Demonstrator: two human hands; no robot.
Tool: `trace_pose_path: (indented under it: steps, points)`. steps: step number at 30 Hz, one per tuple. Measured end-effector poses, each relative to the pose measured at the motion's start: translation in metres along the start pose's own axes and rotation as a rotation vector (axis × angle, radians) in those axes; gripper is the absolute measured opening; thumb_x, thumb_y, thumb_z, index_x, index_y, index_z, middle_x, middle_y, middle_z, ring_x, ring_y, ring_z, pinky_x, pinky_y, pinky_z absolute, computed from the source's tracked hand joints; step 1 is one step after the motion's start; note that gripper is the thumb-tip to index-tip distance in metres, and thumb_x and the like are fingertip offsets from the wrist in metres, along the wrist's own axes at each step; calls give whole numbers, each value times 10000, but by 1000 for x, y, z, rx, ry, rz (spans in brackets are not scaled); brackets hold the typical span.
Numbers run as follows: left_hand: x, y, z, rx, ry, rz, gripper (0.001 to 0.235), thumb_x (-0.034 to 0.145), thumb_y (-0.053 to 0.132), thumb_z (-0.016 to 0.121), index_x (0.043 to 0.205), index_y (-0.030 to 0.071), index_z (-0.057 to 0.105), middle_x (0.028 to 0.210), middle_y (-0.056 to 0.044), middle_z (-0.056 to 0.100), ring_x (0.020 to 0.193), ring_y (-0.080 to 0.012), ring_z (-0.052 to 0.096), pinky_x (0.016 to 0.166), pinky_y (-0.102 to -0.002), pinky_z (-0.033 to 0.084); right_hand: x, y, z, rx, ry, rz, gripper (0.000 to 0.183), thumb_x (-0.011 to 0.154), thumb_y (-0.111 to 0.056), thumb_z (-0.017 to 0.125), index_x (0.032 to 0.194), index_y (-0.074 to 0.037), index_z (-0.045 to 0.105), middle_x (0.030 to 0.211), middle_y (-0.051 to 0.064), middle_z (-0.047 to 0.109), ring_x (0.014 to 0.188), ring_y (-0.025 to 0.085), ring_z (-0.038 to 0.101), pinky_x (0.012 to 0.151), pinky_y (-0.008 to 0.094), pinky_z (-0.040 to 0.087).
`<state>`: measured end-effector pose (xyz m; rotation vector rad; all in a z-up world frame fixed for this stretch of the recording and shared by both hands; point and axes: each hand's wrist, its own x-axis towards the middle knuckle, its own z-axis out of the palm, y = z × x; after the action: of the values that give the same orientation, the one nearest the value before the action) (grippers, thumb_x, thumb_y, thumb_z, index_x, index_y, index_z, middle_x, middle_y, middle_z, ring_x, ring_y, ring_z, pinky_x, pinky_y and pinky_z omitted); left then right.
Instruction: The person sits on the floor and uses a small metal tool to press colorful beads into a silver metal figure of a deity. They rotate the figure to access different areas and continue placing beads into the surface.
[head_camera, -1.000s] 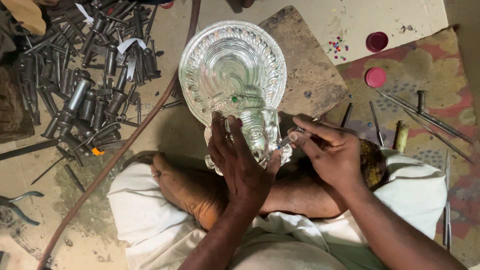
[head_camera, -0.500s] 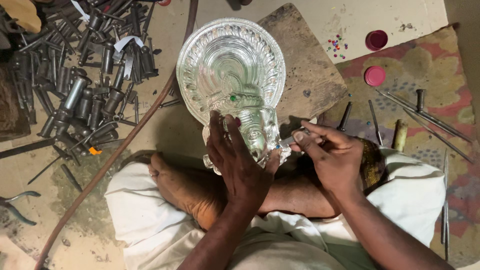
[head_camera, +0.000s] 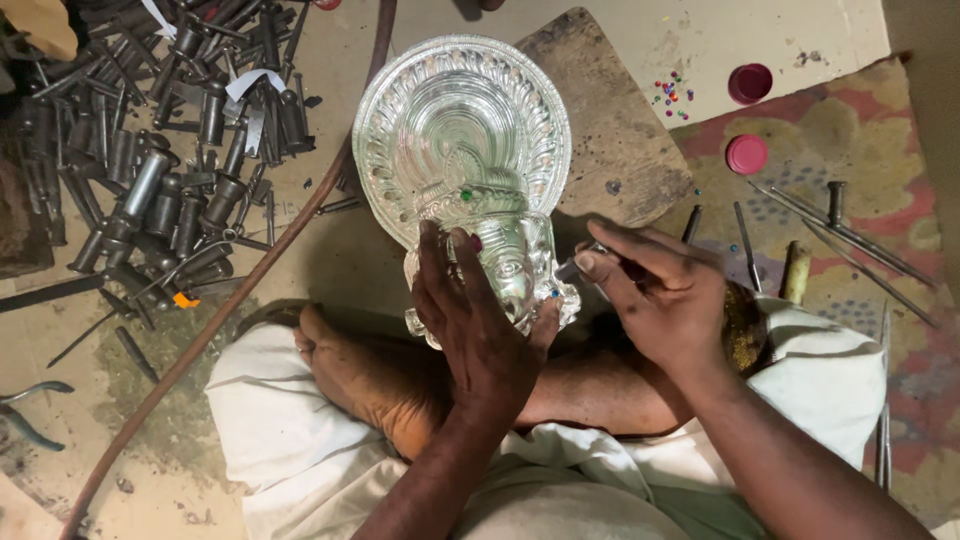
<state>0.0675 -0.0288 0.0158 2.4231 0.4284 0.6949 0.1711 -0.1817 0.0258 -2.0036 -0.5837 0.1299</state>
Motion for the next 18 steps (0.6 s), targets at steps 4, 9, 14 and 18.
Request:
trace_pose_path:
  steps: [4,9,14,18]
  points:
    - [0,0,-4,2,-28,-17,1164,752,311,899,1603,1,167,1640,-352,183,1523,-528,249,1230,-655,234,8,-5,-2,8,-75,-11,296,916,-46,784,1210,-55,751,1034,106,789,912,131,764,813,244,595]
    - [0,0,-3,-3,-35,-18,1199,719,267,936,1597,9,161,1632,-355,174,1519,-532,242,1220,-656,232,8,-3,-3,-90,-93,-71,301,892,-53,803,1190,-64,761,1064,126,783,941,172,769,842,275,596]
    - [1,1,-6,-8,-48,-22,1231,696,255,950,1598,2,152,1630,-364,162,1502,-527,243,1210,-654,233,10,-3,-3,-120,-117,-110,320,891,-59,801,1207,-76,754,1113,121,778,976,194,762,846,289,598]
    - [1,2,-5,-1,-45,-31,1233,693,259,950,1597,3,151,1629,-361,165,1506,-531,245,1212,-651,232,12,-7,-5,-97,-136,-138,318,903,-55,776,1219,-85,747,1115,99,775,970,174,770,829,290,618]
